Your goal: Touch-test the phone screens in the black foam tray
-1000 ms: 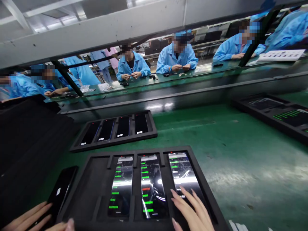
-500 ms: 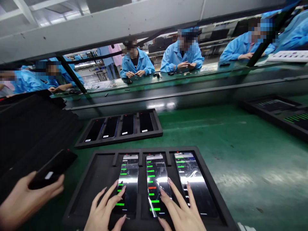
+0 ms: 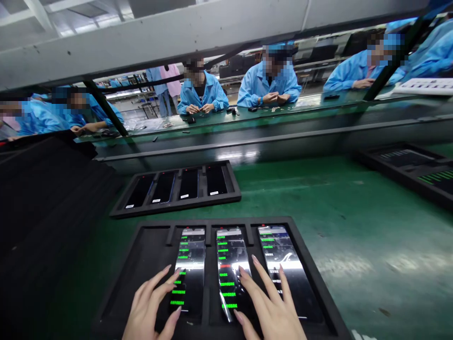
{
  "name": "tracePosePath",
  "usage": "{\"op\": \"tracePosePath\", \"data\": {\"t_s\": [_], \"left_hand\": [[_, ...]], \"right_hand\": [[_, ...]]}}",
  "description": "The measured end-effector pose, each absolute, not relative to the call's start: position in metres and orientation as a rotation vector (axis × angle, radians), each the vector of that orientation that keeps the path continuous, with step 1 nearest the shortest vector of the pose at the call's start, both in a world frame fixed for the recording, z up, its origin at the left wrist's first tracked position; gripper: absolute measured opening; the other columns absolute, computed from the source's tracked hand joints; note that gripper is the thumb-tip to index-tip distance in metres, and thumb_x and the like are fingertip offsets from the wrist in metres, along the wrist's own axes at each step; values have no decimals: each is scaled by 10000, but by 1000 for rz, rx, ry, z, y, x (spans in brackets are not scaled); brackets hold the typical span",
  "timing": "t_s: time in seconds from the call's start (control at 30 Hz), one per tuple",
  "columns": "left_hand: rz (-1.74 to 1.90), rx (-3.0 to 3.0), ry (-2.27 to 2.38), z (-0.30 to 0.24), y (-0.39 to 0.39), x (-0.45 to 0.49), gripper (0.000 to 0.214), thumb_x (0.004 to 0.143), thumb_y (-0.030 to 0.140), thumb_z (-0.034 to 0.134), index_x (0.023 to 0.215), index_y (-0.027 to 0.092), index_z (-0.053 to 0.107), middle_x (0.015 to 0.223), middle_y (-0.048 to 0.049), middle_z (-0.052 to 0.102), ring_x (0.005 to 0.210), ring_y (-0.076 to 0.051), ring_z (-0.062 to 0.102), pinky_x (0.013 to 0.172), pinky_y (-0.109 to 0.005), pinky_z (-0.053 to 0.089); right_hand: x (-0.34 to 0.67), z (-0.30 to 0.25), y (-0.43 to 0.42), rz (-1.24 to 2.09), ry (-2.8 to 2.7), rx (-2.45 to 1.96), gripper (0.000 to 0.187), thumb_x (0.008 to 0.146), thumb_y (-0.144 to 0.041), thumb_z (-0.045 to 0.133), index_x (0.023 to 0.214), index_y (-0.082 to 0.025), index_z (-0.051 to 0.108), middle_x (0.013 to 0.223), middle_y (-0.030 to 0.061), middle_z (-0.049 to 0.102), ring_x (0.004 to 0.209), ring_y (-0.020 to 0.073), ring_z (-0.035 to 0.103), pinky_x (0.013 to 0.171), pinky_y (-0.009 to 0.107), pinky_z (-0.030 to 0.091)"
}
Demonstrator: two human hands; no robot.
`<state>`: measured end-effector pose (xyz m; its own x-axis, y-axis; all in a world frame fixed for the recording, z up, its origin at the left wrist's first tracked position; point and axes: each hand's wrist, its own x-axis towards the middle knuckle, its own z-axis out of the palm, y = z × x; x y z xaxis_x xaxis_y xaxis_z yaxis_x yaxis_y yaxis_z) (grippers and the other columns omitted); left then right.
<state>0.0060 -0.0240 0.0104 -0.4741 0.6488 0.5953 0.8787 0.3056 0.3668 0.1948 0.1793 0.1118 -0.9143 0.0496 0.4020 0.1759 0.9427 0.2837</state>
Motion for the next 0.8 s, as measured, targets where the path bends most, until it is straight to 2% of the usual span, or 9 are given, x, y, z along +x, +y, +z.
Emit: {"op": "tracePosePath", "data": {"t_s": [0.07, 0.17, 0.37, 0.53, 0.63, 0.73, 0.8], "left_hand": [[-916, -1369, -2271, 14, -20, 6, 360, 994, 351, 422, 1302, 194, 524, 1353, -77, 611, 1150, -199, 589, 928, -320, 431], [-912, -1387, -2260, 19, -15, 5, 334, 1002, 360, 411, 1258, 188, 540, 1354, -76, 612, 1167, -195, 582, 951, -319, 415], [-928, -1441, -2143, 18, -19, 0, 241, 974, 234, 463, 1191, 198, 560, 1197, -56, 703, 1162, -160, 606, 959, -312, 399], [-748, -1519, -2145, 15, -21, 0, 349, 954, 288, 433, 1275, 214, 549, 1325, -81, 648, 1185, -179, 625, 1042, -361, 409], [-629, -1542, -2194, 22, -16, -6, 451, 918, 376, 487, 1333, 201, 521, 1398, -95, 597, 1151, -221, 658, 961, -390, 504], [-587, -1630, -2145, 28, -13, -13, 503, 873, 405, 556, 1326, 191, 523, 1402, -100, 593, 1083, -226, 690, 841, -373, 566], [-642, -1600, -2157, 28, -14, -13, 459, 895, 385, 524, 1307, 184, 528, 1392, -99, 601, 1127, -219, 672, 870, -360, 560]], "right_hand": [[196, 114, 178, -427, -2705, -180, 450, 978, -333, 480, 1371, -118, 516, 1373, 59, 607, 1444, 258, 387, 1265, 474, 73], [201, 117, 177, -394, -2711, -229, 435, 980, -309, 483, 1368, -115, 514, 1358, 53, 619, 1442, 249, 391, 1265, 451, 101], [212, 113, 183, -346, -2600, -241, 354, 999, -292, 455, 1304, -135, 544, 1250, 50, 677, 1393, 217, 454, 1264, 414, 122], [213, 117, 183, -302, -2622, -270, 348, 1002, -276, 456, 1309, -138, 543, 1239, 51, 681, 1377, 208, 473, 1258, 402, 160], [208, 121, 182, -286, -2619, -281, 347, 995, -263, 465, 1310, -141, 544, 1249, 43, 677, 1392, 209, 457, 1258, 405, 158], [201, 120, 179, -305, -2648, -258, 360, 982, -272, 487, 1311, -138, 549, 1262, 51, 671, 1394, 224, 458, 1259, 419, 145], [197, 117, 178, -339, -2664, -225, 376, 974, -286, 501, 1313, -133, 555, 1271, 62, 666, 1391, 234, 461, 1260, 430, 124]]}}
